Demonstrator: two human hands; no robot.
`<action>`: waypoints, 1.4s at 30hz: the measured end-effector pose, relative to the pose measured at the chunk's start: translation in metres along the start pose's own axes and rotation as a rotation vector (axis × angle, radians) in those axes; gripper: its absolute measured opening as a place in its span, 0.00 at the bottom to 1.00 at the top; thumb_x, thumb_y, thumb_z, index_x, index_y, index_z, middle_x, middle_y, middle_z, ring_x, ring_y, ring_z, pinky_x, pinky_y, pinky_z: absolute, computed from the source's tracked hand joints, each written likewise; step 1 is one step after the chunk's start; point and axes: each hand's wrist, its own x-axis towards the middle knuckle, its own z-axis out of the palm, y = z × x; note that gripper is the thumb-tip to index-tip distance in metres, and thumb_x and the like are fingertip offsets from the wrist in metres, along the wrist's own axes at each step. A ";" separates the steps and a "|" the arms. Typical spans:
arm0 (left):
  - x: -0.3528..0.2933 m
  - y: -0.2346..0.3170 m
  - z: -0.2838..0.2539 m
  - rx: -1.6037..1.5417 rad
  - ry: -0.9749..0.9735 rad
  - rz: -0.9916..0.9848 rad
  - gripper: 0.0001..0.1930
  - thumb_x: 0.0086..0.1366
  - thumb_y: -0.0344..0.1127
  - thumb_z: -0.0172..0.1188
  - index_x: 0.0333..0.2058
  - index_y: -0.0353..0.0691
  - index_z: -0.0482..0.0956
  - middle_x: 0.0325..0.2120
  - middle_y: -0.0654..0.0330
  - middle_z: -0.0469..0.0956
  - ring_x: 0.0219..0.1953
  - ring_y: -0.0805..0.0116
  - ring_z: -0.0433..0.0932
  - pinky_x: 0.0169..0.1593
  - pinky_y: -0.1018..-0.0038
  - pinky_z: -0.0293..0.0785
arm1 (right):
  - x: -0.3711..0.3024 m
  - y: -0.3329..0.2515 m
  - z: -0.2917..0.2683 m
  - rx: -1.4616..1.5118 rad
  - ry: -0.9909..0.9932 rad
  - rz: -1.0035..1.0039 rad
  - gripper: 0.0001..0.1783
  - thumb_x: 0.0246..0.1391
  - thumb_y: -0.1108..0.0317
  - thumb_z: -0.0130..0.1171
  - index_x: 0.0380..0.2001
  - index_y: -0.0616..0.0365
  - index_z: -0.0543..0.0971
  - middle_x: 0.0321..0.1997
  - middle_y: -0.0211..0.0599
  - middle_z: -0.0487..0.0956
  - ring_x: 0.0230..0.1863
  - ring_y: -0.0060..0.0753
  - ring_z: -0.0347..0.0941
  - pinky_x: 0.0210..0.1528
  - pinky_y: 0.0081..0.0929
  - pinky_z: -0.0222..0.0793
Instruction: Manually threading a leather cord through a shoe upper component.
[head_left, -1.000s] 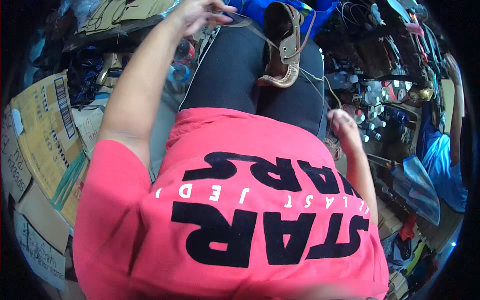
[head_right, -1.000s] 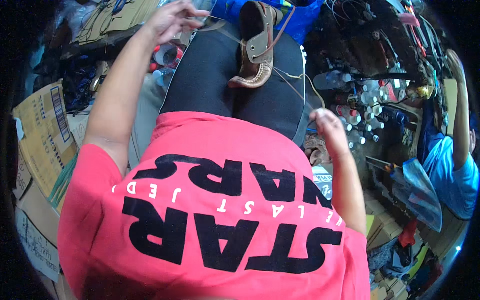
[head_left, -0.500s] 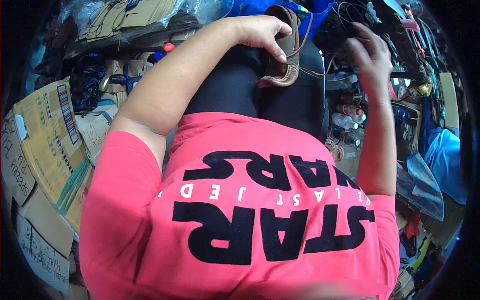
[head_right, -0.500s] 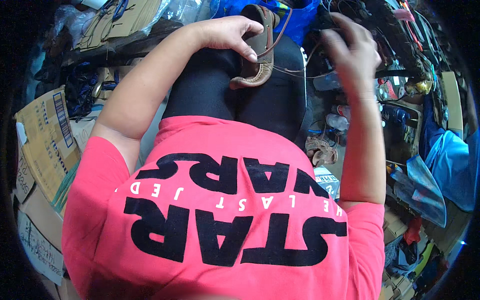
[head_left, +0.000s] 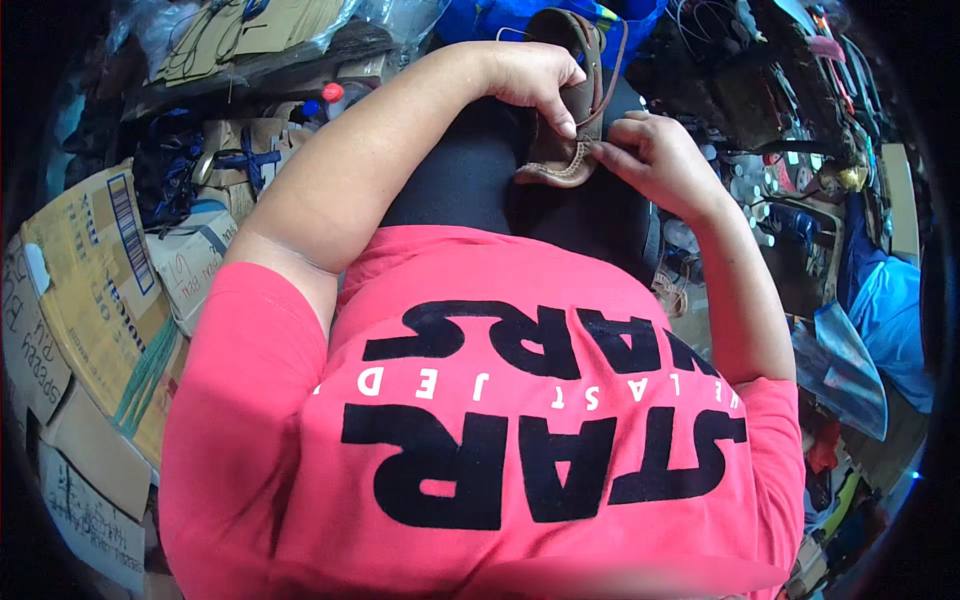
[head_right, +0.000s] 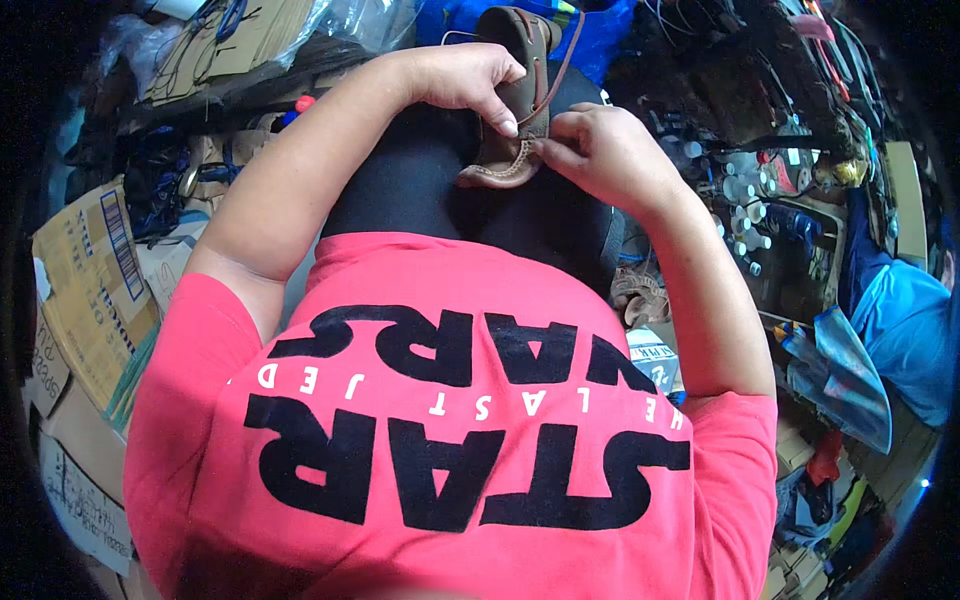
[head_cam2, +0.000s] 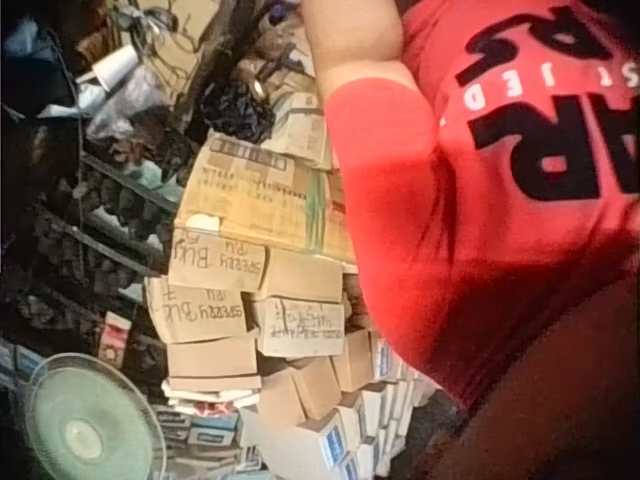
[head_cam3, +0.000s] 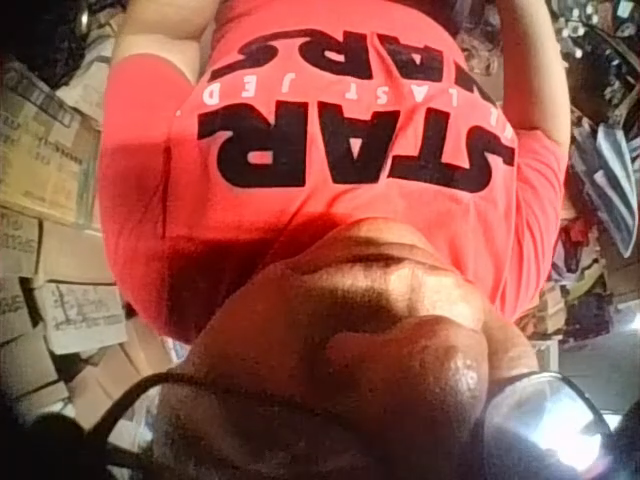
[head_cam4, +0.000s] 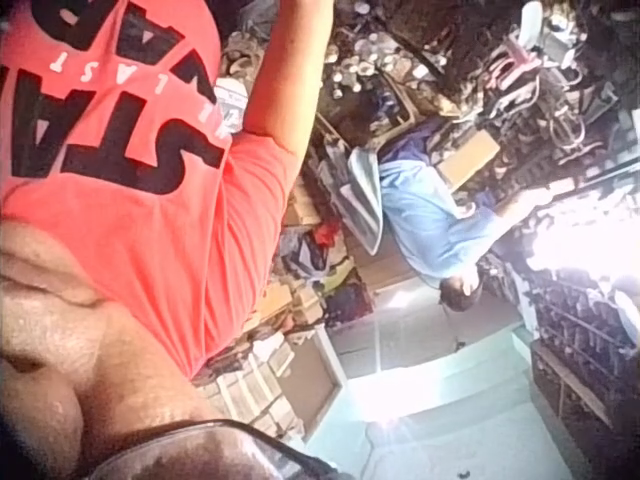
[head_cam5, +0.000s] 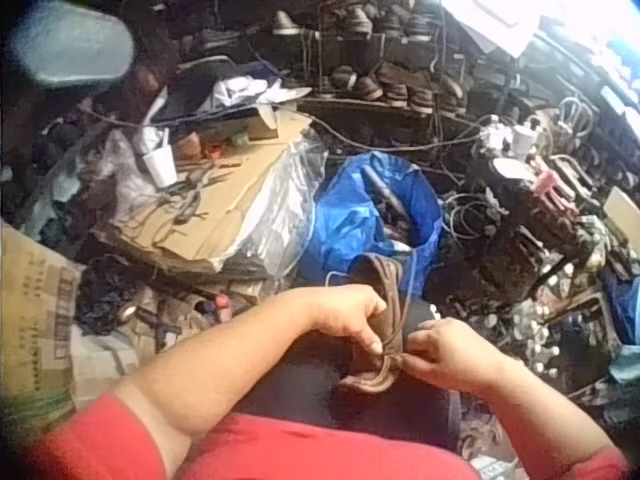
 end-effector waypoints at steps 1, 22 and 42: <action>-0.001 0.002 0.000 0.000 0.010 -0.003 0.15 0.47 0.36 0.71 0.31 0.33 0.79 0.26 0.61 0.81 0.29 0.76 0.76 0.37 0.76 0.71 | 0.001 0.001 0.000 -0.004 -0.003 -0.009 0.14 0.49 0.64 0.59 0.21 0.65 0.74 0.20 0.50 0.71 0.25 0.49 0.69 0.29 0.38 0.64; -0.072 0.013 0.045 0.333 0.706 0.023 0.27 0.47 0.37 0.69 0.45 0.41 0.69 0.43 0.53 0.70 0.47 0.52 0.72 0.51 0.64 0.69 | -0.022 -0.001 0.012 0.198 0.218 0.061 0.12 0.50 0.75 0.60 0.40 0.53 0.82 0.28 0.34 0.73 0.29 0.27 0.72 0.33 0.24 0.68; -0.145 0.033 0.005 0.074 0.789 -0.193 0.11 0.61 0.22 0.51 0.39 0.38 0.79 0.27 0.63 0.73 0.30 0.75 0.73 0.35 0.77 0.71 | 0.012 -0.034 -0.017 0.025 -0.009 0.119 0.42 0.40 0.79 0.54 0.63 0.42 0.62 0.15 0.30 0.62 0.18 0.22 0.60 0.26 0.23 0.62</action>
